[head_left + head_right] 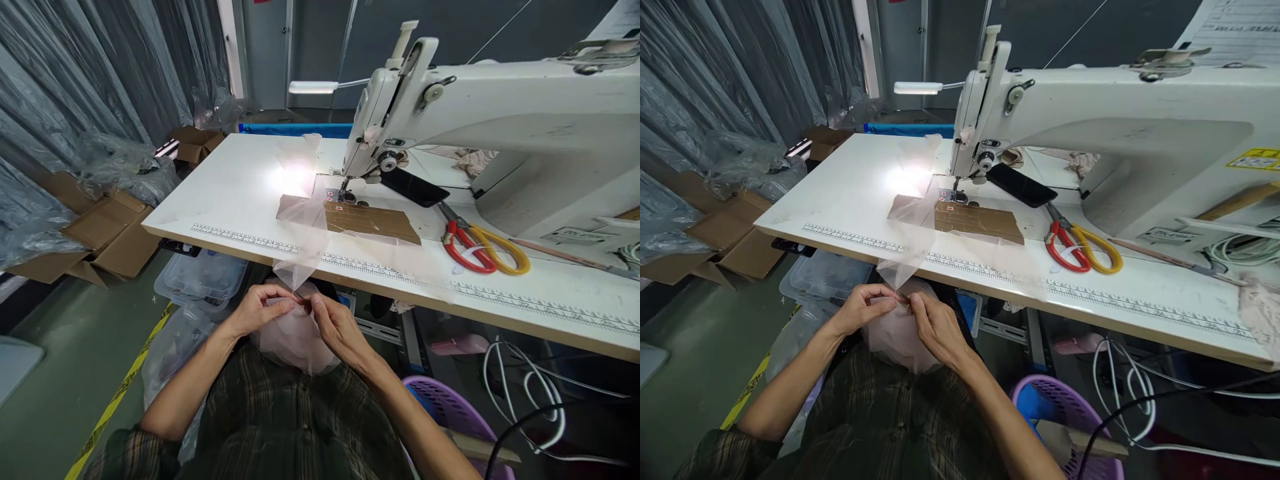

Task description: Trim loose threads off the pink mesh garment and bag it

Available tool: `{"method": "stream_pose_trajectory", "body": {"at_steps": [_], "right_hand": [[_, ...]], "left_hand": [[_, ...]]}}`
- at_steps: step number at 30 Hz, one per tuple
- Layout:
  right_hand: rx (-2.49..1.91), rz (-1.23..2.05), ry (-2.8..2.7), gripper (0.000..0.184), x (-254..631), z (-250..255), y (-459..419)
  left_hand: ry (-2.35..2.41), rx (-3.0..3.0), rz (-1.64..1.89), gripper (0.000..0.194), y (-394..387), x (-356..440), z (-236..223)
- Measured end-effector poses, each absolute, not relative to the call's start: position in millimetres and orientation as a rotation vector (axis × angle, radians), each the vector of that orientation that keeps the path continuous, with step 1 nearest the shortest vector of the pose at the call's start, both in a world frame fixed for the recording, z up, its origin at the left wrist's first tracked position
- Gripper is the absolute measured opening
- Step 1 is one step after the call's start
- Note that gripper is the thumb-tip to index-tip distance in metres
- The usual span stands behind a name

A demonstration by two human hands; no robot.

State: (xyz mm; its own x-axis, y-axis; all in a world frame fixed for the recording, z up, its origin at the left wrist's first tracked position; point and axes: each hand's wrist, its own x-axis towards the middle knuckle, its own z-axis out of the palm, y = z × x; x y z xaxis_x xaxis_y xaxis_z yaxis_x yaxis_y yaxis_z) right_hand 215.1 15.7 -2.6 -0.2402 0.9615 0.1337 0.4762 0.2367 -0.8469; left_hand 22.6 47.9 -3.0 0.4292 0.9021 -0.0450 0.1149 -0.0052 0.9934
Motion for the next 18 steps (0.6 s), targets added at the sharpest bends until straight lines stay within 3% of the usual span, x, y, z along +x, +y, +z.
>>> {"method": "stream_pose_trajectory", "body": {"at_steps": [8, 18], "right_hand": [[-1.358, 0.7, -1.959, 0.043, 202, -6, 33], [-1.326, 0.786, -1.956, 0.044, 202, -6, 23]], "left_hand": [[1.035, 1.45, 0.82, 0.029, 45, 21, 1], [1.043, 1.341, 0.789, 0.025, 41, 19, 2]]}}
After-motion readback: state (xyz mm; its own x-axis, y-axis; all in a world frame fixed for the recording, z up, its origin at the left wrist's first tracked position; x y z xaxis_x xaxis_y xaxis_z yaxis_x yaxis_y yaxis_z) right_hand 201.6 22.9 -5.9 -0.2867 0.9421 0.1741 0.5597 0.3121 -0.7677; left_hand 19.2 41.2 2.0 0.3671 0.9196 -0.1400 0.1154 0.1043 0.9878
